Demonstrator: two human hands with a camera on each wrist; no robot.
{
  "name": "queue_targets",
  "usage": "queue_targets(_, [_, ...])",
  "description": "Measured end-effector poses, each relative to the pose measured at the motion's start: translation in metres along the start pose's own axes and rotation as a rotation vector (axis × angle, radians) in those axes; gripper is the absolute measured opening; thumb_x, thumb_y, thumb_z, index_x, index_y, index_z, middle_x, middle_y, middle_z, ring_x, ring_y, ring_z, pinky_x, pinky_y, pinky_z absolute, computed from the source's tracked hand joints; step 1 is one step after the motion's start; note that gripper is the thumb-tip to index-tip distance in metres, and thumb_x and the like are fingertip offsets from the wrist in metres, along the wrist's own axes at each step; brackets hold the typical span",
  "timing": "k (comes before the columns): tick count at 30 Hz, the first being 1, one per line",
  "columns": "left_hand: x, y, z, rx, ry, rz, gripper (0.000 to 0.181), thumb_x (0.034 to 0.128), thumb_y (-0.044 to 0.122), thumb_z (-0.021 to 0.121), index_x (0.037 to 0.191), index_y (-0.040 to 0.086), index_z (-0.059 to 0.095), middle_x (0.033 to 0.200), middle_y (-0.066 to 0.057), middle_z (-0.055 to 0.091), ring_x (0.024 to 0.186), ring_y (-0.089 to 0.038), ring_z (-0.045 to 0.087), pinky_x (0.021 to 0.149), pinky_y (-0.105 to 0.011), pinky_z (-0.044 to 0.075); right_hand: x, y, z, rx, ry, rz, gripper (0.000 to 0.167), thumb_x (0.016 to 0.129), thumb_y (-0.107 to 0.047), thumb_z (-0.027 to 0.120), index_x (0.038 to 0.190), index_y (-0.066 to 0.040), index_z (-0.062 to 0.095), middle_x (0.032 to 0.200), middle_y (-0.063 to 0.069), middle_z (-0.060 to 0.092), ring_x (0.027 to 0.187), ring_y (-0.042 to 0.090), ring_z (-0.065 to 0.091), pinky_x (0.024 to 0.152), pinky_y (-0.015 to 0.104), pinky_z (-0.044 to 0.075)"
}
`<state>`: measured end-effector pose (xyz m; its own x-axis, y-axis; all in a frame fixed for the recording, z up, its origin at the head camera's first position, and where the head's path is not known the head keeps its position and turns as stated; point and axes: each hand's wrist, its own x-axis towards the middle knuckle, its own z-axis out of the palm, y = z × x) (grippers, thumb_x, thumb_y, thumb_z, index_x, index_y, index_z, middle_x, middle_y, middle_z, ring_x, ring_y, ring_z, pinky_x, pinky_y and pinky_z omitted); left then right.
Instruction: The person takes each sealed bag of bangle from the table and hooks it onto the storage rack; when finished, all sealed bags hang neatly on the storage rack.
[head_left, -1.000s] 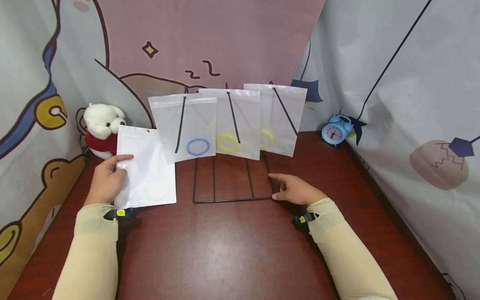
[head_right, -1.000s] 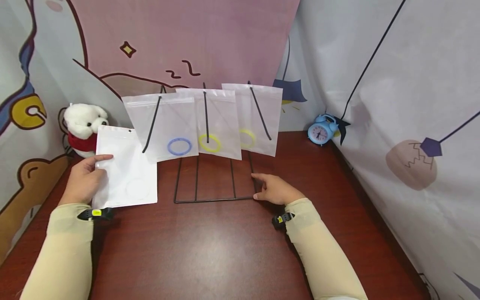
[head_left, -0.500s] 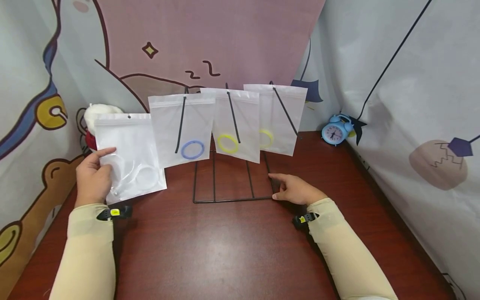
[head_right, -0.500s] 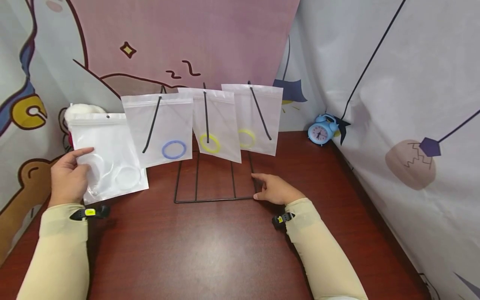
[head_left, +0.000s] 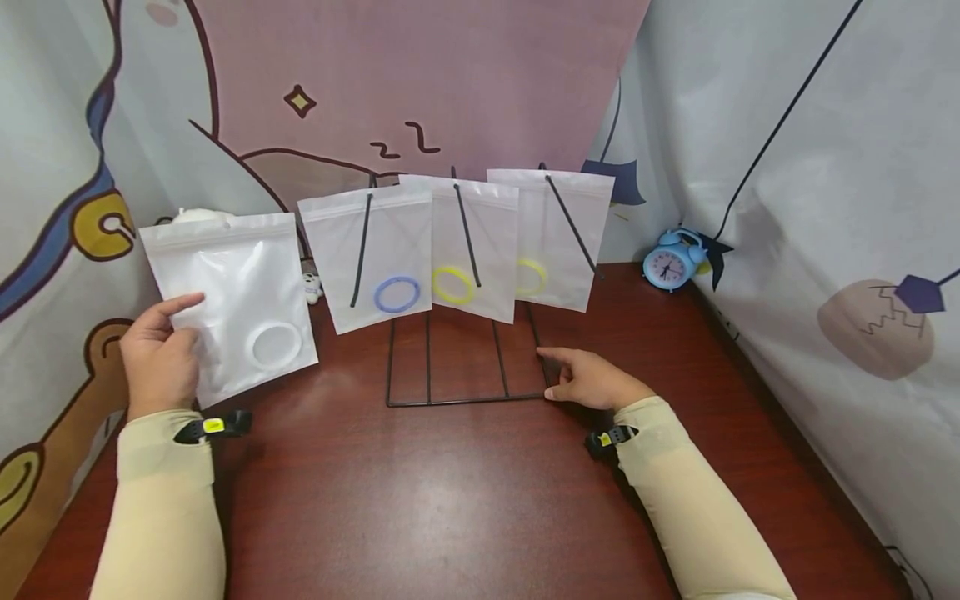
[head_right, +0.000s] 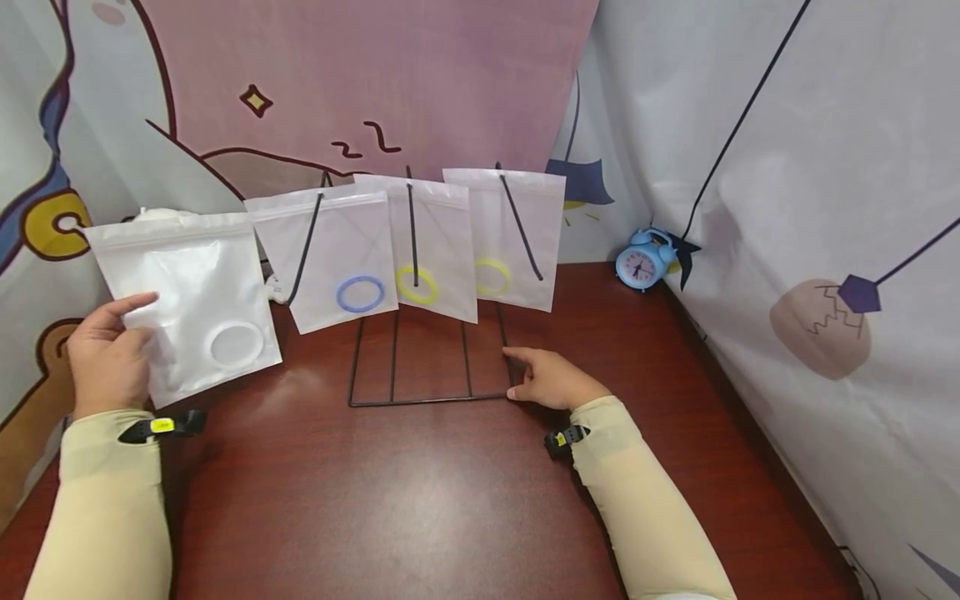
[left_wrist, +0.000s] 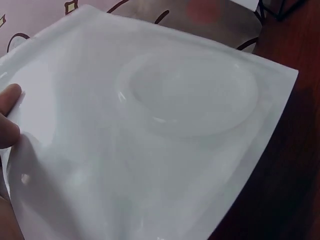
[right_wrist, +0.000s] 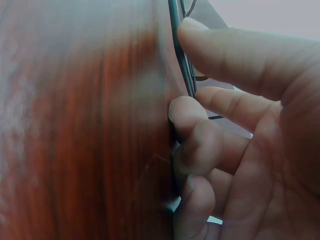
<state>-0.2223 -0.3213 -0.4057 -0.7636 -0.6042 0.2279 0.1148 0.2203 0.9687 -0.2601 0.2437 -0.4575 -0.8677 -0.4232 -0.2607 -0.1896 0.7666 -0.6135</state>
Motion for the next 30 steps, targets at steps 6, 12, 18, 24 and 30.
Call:
queue_targets(6, [0.003, -0.003, 0.001, -0.216, 0.037, -0.044, 0.052, 0.0870, -0.016, 0.046, 0.118, 0.007, 0.081, 0.063, 0.005, 0.037, 0.063, -0.014, 0.031, 0.051, -0.025, 0.020, 0.000, 0.000, 0.000, 0.012, 0.001, -0.006, 0.079, 0.095, -0.020, 0.081, 0.163, -0.013, 0.042, 0.075, 0.004, 0.059, 0.068, 0.017, 0.054, 0.061, 0.033, 0.045])
queue_targets(12, [0.008, -0.005, 0.002, -0.446, 0.090, -0.097, 0.049, 0.0854, -0.023, 0.045, 0.112, -0.003, 0.080, 0.089, -0.004, 0.065, 0.092, -0.018, 0.056, 0.070, -0.021, 0.046, 0.000, 0.000, 0.000, 0.011, 0.004, -0.008, 0.078, 0.094, -0.020, 0.081, 0.162, -0.013, 0.042, 0.074, 0.003, 0.059, 0.067, 0.017, 0.054, 0.061, 0.033, 0.045])
queue_targets(18, [0.007, -0.005, 0.005, -0.553, 0.075, -0.073, 0.044, 0.0836, -0.025, 0.044, 0.107, -0.010, 0.078, 0.092, -0.008, 0.071, 0.098, -0.021, 0.058, 0.073, -0.024, 0.050, 0.000, 0.000, 0.000, 0.002, 0.005, -0.004, 0.078, 0.094, -0.020, 0.081, 0.162, -0.013, 0.043, 0.074, 0.003, 0.059, 0.068, 0.017, 0.054, 0.061, 0.031, 0.046])
queue_targets(24, [0.001, 0.000, 0.010, -0.563, -0.040, -0.036, 0.044, 0.0817, -0.028, 0.042, 0.104, -0.014, 0.077, 0.093, -0.009, 0.070, 0.101, -0.021, 0.051, 0.074, -0.024, 0.045, -0.002, -0.002, 0.000, 0.014, 0.006, -0.012, 0.078, 0.094, -0.019, 0.081, 0.162, -0.012, 0.042, 0.074, 0.003, 0.058, 0.068, 0.017, 0.053, 0.061, 0.033, 0.045])
queue_targets(30, [-0.010, 0.004, 0.008, -0.476, -0.271, -0.018, 0.040, 0.0894, -0.023, 0.044, 0.108, -0.011, 0.077, 0.114, -0.006, 0.069, 0.110, -0.020, 0.050, 0.082, -0.022, 0.048, -0.002, 0.000, -0.001, 0.018, 0.006, -0.020, 0.078, 0.095, -0.019, 0.080, 0.162, -0.012, 0.042, 0.074, 0.003, 0.057, 0.068, 0.017, 0.053, 0.061, 0.033, 0.045])
